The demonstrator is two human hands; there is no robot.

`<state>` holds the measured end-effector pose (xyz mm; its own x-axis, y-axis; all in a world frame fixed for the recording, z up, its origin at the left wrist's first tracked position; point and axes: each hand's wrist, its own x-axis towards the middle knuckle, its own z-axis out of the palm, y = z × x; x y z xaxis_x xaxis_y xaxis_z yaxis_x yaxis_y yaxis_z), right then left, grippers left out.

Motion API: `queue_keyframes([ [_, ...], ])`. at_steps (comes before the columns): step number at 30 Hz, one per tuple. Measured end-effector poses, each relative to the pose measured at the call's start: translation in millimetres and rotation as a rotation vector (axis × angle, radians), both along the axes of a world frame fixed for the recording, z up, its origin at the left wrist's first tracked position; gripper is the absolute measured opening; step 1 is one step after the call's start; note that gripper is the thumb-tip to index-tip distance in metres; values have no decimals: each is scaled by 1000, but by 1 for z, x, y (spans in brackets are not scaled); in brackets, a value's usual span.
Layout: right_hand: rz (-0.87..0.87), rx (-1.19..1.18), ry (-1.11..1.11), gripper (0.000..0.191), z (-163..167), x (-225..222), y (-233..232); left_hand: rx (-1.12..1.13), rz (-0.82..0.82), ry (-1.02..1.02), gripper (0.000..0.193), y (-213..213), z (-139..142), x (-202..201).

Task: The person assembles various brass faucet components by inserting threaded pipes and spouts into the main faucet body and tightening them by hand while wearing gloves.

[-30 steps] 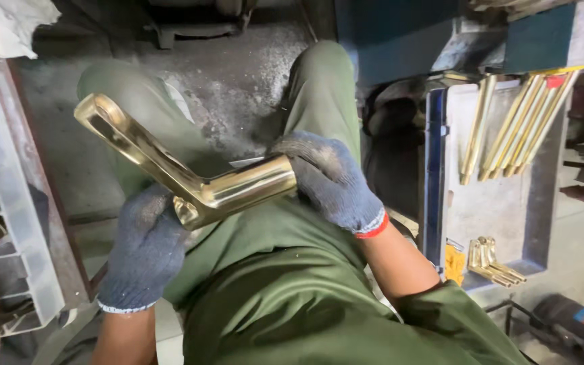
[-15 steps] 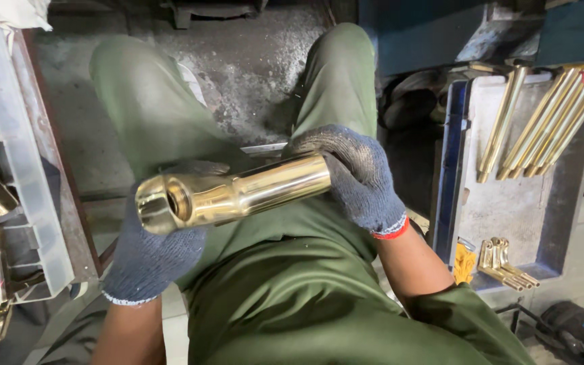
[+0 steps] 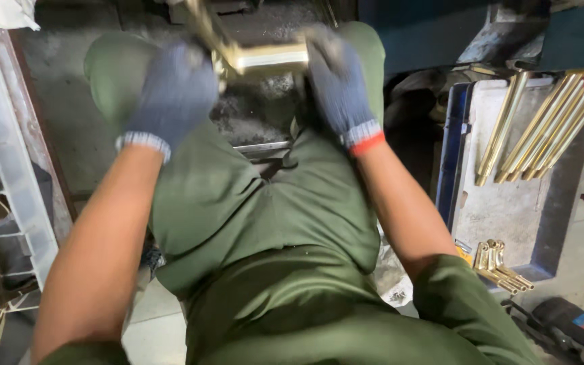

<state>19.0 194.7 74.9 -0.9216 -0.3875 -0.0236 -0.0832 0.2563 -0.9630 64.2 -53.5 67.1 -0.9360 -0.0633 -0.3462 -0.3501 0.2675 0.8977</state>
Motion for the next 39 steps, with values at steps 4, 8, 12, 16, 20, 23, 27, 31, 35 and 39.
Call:
queue_keyframes([
  [4,-144,-32,-422,20,-47,-65,-17,162,103,-129,12,2,-45,-47],
  [8,-99,-55,-430,19,-64,-83,-17,210,141,-43,19,8,-56,-61],
  [12,-110,-81,-546,17,-64,-83,-10,244,72,-178,21,6,-69,-59],
  [16,-120,-9,-652,25,-68,-83,-11,27,-21,-86,21,-2,-107,-52],
  [20,-165,-9,-775,31,-71,-88,-22,-517,-251,348,20,-9,-125,-61],
  [23,-128,-61,-820,33,-63,-89,-31,-5,-13,-140,29,-10,-101,-60],
  [27,-122,-43,-913,31,-36,-78,-29,628,248,-443,28,-10,-44,-48],
  [31,120,-11,-437,28,-4,-22,-8,-412,-164,255,24,-2,6,13],
  [35,95,-64,-172,20,23,44,3,-277,39,253,19,16,42,85],
  [39,219,-8,73,20,48,68,10,-469,-123,573,31,8,64,120],
])
